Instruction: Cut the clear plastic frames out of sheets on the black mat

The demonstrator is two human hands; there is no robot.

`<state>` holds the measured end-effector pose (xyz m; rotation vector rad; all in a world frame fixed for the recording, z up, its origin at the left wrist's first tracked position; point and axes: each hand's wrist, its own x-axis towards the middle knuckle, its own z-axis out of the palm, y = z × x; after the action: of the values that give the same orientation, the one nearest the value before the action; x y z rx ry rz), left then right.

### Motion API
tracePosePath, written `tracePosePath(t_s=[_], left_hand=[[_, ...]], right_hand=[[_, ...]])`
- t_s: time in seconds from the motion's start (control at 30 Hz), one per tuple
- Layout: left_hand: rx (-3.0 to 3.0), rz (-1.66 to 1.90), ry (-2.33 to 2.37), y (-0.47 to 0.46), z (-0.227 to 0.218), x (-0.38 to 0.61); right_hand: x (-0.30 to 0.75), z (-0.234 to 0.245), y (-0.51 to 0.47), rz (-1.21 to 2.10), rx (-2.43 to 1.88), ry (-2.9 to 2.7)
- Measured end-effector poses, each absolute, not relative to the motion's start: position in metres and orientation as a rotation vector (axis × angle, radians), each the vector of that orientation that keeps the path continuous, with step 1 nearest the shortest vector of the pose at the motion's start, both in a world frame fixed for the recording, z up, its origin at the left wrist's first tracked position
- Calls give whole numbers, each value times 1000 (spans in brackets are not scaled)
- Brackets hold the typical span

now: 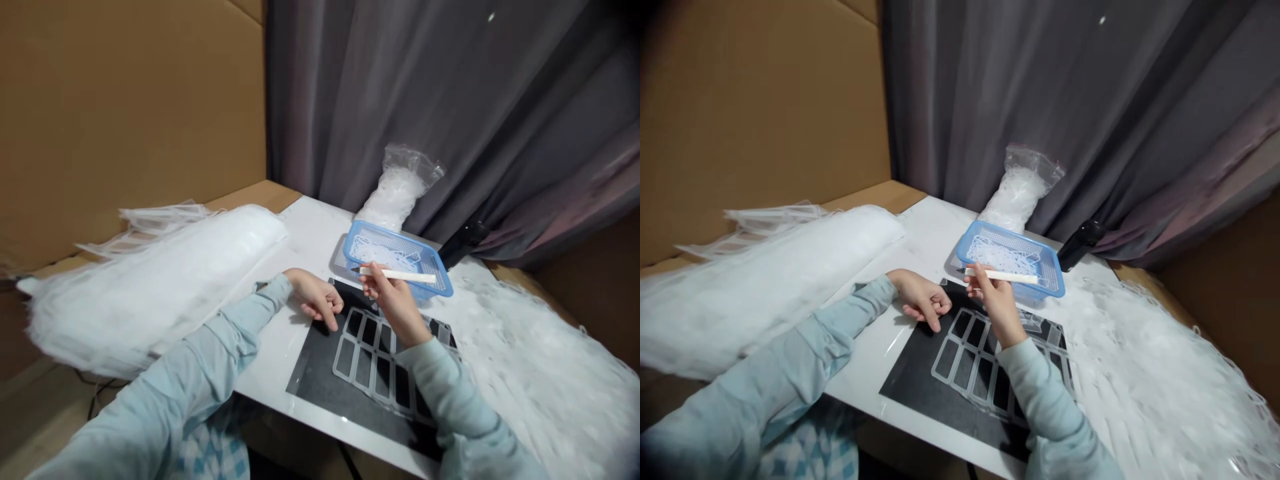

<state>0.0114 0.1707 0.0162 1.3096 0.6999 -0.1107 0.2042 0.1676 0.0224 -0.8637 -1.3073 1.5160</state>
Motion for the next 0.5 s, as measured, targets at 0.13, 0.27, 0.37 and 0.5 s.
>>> tracePosePath(t_s=[0.13,0.27,0.37,0.5], left_hand=[[1316,-102,700,172,14,12],[1307,-38,651,172,11,12],[1374,22,653,172,7,15],[1576,290,706,171,5,24]], right_hand=[[230,10,156,1400,-911,-1623],[251,-10,152,1437,-882,-1577],[256,-12,149,1431,-865,-1642],[258,-5,141,1362,-863,-1938]])
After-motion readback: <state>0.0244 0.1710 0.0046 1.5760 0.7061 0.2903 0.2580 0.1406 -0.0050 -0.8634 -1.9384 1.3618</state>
